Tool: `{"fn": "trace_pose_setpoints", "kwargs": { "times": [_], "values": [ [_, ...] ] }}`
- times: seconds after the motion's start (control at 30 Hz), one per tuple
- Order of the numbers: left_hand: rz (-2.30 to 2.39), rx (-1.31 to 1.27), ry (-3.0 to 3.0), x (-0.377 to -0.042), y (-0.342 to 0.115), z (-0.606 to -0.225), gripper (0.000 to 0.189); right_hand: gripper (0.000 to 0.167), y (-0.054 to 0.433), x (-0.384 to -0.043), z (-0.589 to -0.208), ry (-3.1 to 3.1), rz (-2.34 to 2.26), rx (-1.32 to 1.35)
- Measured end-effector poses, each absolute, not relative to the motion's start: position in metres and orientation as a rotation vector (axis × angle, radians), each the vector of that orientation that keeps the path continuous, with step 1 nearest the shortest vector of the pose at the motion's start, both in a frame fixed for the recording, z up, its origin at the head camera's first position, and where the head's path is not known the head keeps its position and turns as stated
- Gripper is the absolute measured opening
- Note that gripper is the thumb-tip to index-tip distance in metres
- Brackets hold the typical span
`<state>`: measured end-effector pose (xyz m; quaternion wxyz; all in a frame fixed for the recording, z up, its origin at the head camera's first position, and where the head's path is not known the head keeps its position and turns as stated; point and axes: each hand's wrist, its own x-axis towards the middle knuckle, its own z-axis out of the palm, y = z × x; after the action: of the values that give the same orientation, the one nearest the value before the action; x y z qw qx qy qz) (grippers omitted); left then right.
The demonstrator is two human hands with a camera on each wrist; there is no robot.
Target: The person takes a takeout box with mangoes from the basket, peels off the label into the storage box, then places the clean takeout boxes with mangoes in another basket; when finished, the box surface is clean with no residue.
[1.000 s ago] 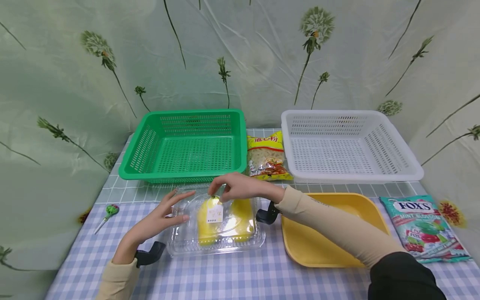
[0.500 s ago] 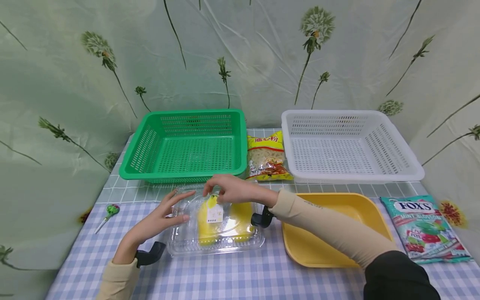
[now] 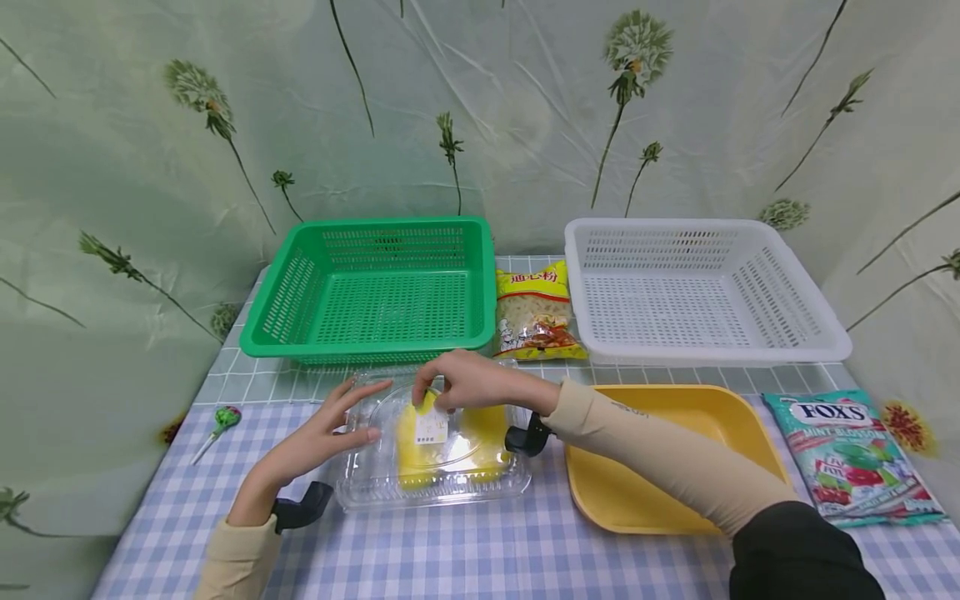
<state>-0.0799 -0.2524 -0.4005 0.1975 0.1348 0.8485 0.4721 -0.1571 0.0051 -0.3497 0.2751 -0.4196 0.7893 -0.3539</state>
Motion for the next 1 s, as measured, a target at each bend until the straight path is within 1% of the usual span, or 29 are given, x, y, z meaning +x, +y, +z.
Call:
{"fn": "trace_pose_setpoints", "kwargs": {
  "times": [0.3, 0.53, 0.77, 1.0],
  "values": [
    [1.326, 0.393, 2.372, -0.081, -0.253, -0.401, 0.059, 0.03, 0.011, -0.154, -0.346, 2.038, -1.111, -1.113],
    [1.314, 0.376, 2.381, -0.081, -0.252, -0.4, 0.06, 0.028, 0.03, -0.155, -0.339, 1.915, -1.244, -1.104],
    [1.317, 0.396, 2.385, -0.08, -0.252, -0.4, 0.06, 0.023, 0.061, -0.158, -0.333, 1.893, -1.326, -1.059],
    [1.324, 0.383, 2.377, -0.079, -0.252, -0.399, 0.062, 0.022, 0.11, -0.16, -0.33, 1.99, -1.352, -0.961]
  ]
}}
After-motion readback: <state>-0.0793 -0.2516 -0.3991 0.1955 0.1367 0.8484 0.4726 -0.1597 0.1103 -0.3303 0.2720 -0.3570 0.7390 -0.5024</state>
